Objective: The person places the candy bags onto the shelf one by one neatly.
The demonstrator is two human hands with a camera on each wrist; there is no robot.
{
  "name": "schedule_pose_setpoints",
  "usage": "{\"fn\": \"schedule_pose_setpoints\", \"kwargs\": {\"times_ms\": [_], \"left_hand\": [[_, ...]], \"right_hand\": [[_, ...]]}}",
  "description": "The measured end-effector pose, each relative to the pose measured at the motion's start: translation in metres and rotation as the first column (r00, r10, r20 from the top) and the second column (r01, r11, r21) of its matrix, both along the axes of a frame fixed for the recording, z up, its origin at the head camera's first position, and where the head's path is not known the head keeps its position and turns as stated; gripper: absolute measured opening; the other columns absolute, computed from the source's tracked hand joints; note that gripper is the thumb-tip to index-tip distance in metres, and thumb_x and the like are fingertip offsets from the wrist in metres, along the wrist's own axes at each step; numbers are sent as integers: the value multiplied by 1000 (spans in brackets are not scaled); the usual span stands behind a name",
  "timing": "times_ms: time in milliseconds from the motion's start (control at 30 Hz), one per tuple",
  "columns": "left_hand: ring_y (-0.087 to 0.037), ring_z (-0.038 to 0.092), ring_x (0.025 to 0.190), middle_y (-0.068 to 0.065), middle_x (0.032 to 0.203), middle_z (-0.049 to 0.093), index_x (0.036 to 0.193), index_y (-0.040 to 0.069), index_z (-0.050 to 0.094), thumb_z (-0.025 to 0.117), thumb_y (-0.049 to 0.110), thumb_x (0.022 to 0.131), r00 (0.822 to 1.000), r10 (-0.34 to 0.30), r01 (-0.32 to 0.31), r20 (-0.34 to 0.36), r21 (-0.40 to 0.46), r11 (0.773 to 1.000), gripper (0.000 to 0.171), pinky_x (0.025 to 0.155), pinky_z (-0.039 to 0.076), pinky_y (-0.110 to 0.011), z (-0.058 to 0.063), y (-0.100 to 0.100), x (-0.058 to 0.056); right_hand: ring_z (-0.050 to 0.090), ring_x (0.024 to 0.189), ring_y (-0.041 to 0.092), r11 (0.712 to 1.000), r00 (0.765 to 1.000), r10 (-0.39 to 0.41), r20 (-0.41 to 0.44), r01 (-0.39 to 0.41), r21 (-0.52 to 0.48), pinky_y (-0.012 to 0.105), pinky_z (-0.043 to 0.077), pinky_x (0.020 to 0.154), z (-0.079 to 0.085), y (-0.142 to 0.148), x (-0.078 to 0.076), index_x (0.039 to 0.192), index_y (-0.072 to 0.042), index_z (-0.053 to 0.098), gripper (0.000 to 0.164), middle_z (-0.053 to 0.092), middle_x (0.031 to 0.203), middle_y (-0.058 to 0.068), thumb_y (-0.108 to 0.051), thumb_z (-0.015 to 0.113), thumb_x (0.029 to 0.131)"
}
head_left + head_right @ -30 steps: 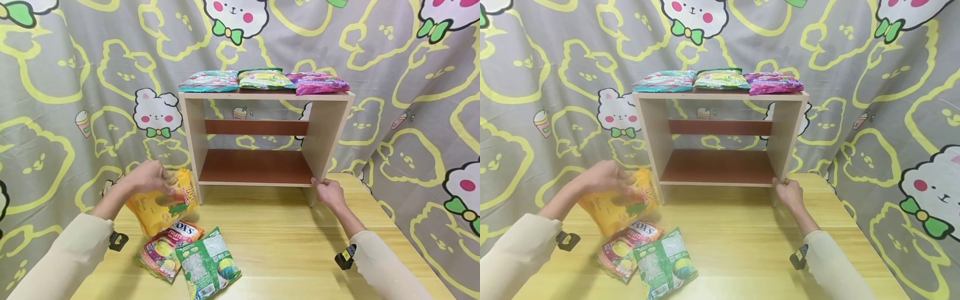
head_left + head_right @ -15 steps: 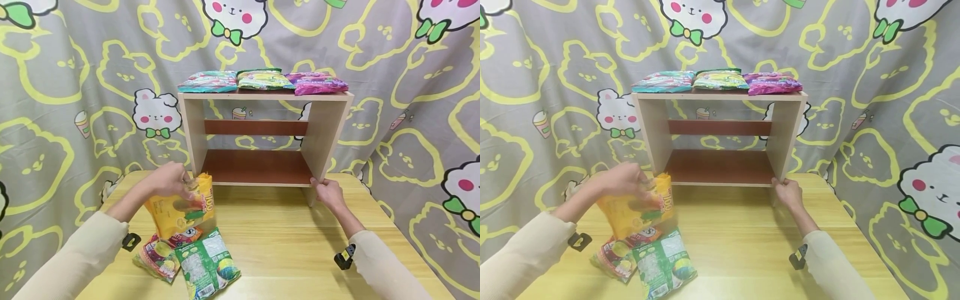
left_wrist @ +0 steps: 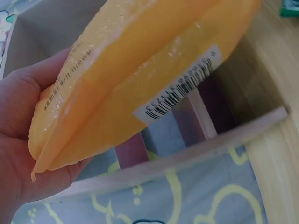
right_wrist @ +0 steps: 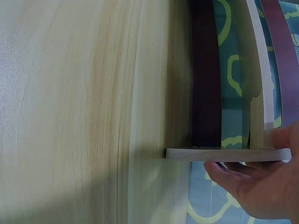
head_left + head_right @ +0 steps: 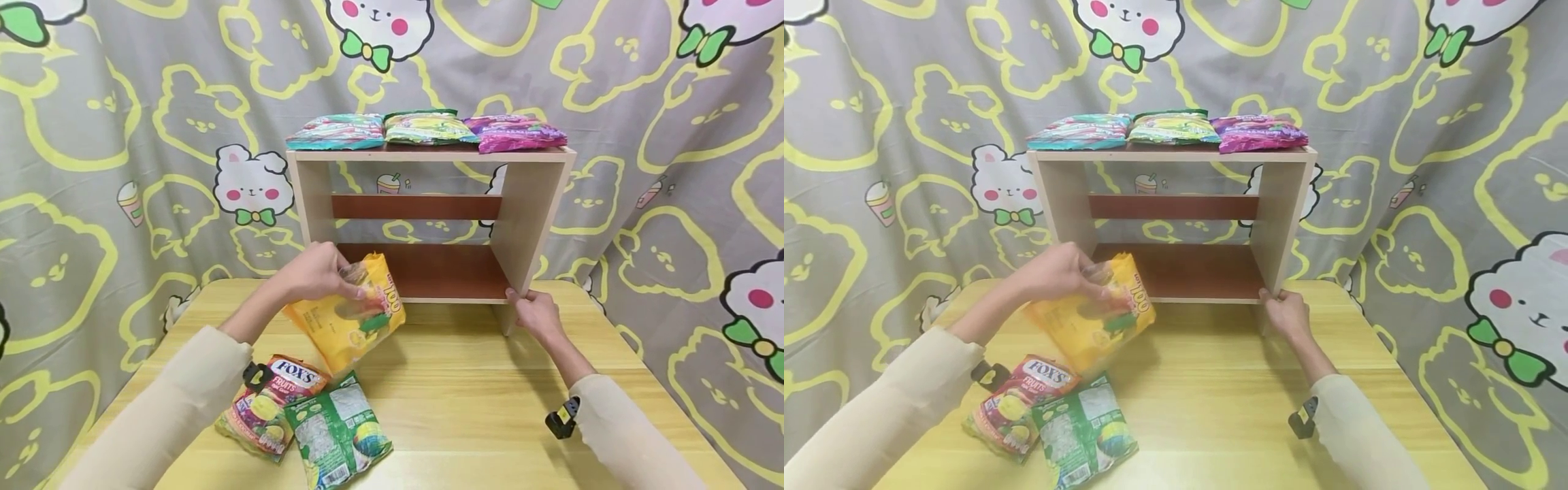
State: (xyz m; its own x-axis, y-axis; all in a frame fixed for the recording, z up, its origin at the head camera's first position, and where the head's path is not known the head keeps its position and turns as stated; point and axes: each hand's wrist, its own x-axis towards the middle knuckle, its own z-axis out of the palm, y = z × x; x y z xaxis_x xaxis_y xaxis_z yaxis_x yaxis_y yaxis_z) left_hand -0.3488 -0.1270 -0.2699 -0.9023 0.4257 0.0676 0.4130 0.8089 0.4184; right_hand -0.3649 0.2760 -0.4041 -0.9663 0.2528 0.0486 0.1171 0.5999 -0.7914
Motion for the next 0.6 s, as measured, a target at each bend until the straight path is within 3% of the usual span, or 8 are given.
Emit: {"fn": "schedule_pose_setpoints", "kwargs": {"times_ms": [133, 267, 400, 500, 600], "left_hand": [[-11, 45, 43, 4, 46, 36, 51, 13, 50, 81, 42, 72, 998, 68, -68, -3, 81, 994, 47, 43, 33, -24, 4, 11, -7], [-15, 55, 49, 1, 49, 48, 53, 11, 50, 80, 45, 72, 980, 184, -196, 77, 195, 961, 49, 46, 42, -26, 7, 20, -14], [-14, 41, 43, 1, 46, 39, 51, 10, 44, 80, 47, 71, 948, 285, -315, 138, 301, 900, 55, 43, 34, -26, 3, 28, -21], [-13, 26, 44, 3, 46, 27, 49, 12, 38, 80, 45, 71, 940, 310, -342, 145, 384, 858, 58, 43, 24, -27, -5, 35, -27], [-13, 25, 45, 3, 46, 27, 49, 12, 40, 82, 41, 71, 930, 319, -368, 185, 466, 805, 55, 44, 23, -28, -14, 41, -32]], "right_hand": [[70, 77, 29, 1000, 1000, -8, -5, 9, 15, 31, 45, 64, 0, 0, 0, 112, -4, 68, 54, 68, 77, 11, -50, 48, 93], [69, 72, 24, 999, 1000, -14, -7, 15, 31, 31, 44, 63, 0, 0, -1, 111, -3, 68, 55, 69, 74, 8, -52, 48, 93], [70, 77, 27, 1000, 1000, -18, 0, 17, 25, 31, 44, 65, -1, -1, -2, 110, -5, 69, 54, 69, 75, 7, -52, 49, 92], [70, 77, 26, 1000, 1000, -12, 4, 12, 23, 32, 44, 66, -1, -2, -1, 110, -4, 69, 54, 70, 79, 10, -52, 48, 92], [70, 77, 26, 1000, 1000, -9, 5, 9, 27, 32, 45, 67, 1, -2, 0, 112, -4, 68, 55, 70, 87, 15, -52, 48, 92]]}}
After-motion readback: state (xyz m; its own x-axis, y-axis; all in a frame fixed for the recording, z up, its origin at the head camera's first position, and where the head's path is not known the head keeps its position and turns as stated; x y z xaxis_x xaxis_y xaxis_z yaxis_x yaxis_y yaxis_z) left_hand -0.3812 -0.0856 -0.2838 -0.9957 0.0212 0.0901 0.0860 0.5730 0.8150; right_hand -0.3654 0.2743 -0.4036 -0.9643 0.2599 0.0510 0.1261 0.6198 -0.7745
